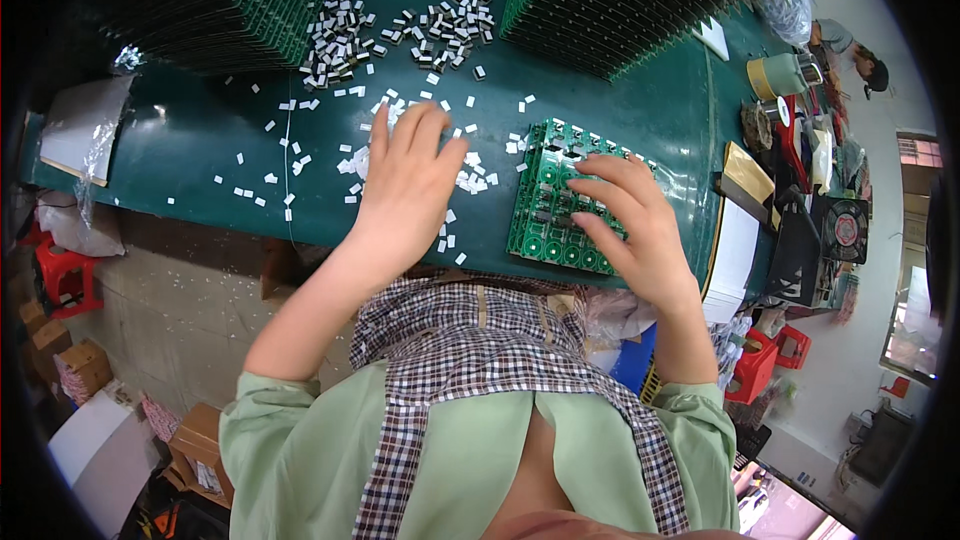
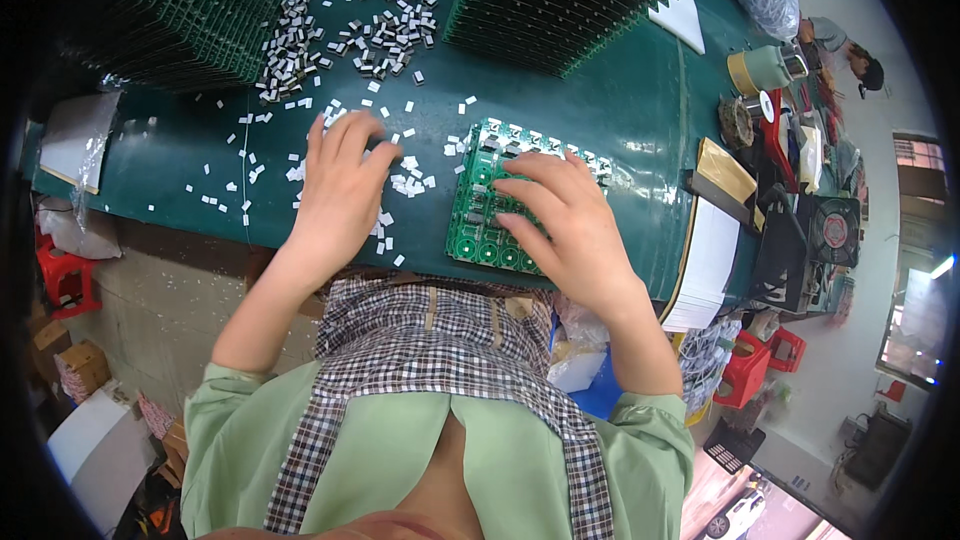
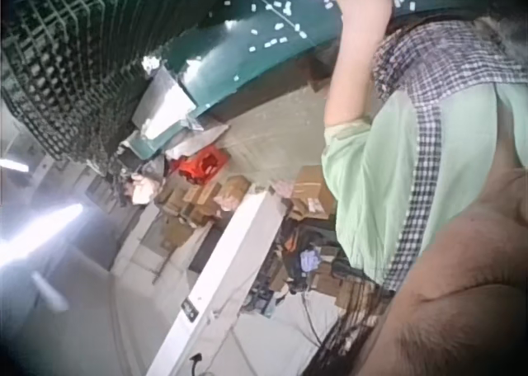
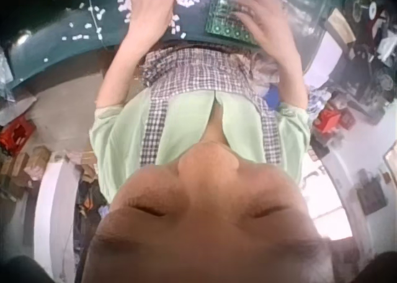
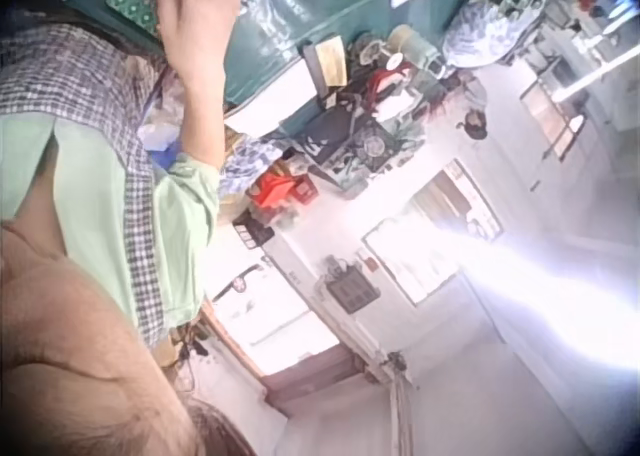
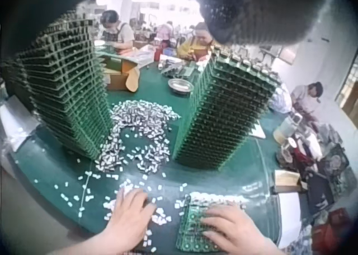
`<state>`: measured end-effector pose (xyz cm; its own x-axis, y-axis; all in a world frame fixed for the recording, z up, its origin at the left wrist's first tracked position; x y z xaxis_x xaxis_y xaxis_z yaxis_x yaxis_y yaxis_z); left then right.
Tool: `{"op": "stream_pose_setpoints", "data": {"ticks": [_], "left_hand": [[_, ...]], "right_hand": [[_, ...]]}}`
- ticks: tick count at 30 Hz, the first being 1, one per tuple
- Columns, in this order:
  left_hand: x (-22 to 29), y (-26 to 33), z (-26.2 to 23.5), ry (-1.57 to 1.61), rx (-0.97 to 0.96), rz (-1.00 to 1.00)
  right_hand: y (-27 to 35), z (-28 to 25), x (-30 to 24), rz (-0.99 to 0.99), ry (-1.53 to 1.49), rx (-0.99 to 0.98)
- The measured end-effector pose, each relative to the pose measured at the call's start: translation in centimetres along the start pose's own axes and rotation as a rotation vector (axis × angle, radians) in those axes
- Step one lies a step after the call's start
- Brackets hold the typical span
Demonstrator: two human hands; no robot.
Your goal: The person peels the backing tape off small display components by hand, presses the components onto circuit board panels, and stacks the assembled circuit boards on the workbench.
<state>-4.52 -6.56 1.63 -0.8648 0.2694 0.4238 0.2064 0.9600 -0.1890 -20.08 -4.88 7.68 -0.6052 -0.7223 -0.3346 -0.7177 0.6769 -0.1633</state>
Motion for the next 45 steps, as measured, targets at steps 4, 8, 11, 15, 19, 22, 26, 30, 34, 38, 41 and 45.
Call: {"op": "stream_pose_setpoints", "data": {"ticks": [4,8,11,15,19,22,26,30,34,38,41,45], "left_hand": [[2.1,-3.2,1.1,0.182,0.022,0.109],[2.1,-5.7,3.3,0.339,-0.139,0.188],[2.1,-6.7,3.9,0.31,-0.18,0.204],[2.2,-6.7,4.0,0.367,-0.161,0.164],[2.5,-6.4,3.8,0.289,-0.1,0.108],[2.3,-6.4,3.8,0.259,-0.154,0.078],[0.9,-5.6,1.6,0.185,-0.146,0.068],[1.4,-2.5,0.0,-0.091,0.081,0.208],[4.1,2.2,2.2,0.091,-0.241,0.207],[3.8,3.5,3.1,0.048,-0.295,0.228],[3.1,3.9,3.1,-0.031,-0.271,0.236],[0.3,4.1,1.9,-0.097,-0.245,0.148]], "right_hand": [[1.7,-0.8,0.8,0.127,-0.086,0.142],[3.5,-0.4,1.8,0.205,-0.123,0.178],[5.1,-0.6,2.6,0.264,-0.132,0.198],[5.8,-1.0,2.8,0.294,-0.129,0.242],[5.8,-1.6,2.3,0.255,-0.088,0.253],[6.1,-1.8,2.5,0.266,-0.105,0.261],[5.3,-2.2,1.9,0.207,-0.099,0.232],[1.9,-0.2,-2.6,0.054,0.044,-0.004],[1.3,-0.6,-2.2,0.036,0.085,0.022],[2.0,-0.3,-1.9,0.098,0.044,0.02],[0.3,0.5,-2.2,0.076,0.083,-0.047],[-3.4,3.5,-3.2,0.059,0.194,-0.085]]}}
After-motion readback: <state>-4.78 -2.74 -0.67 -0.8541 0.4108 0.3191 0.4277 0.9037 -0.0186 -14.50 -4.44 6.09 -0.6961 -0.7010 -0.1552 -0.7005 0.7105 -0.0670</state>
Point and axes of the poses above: each hand's wrist, its own y-axis away from the middle knuckle, its own z-axis out of the palm, x = y × z, the point moved 9 cm from there along -y, towards the middle knuckle, and after that the axes turned 11 degrees about -z, right-handed, at the moved point
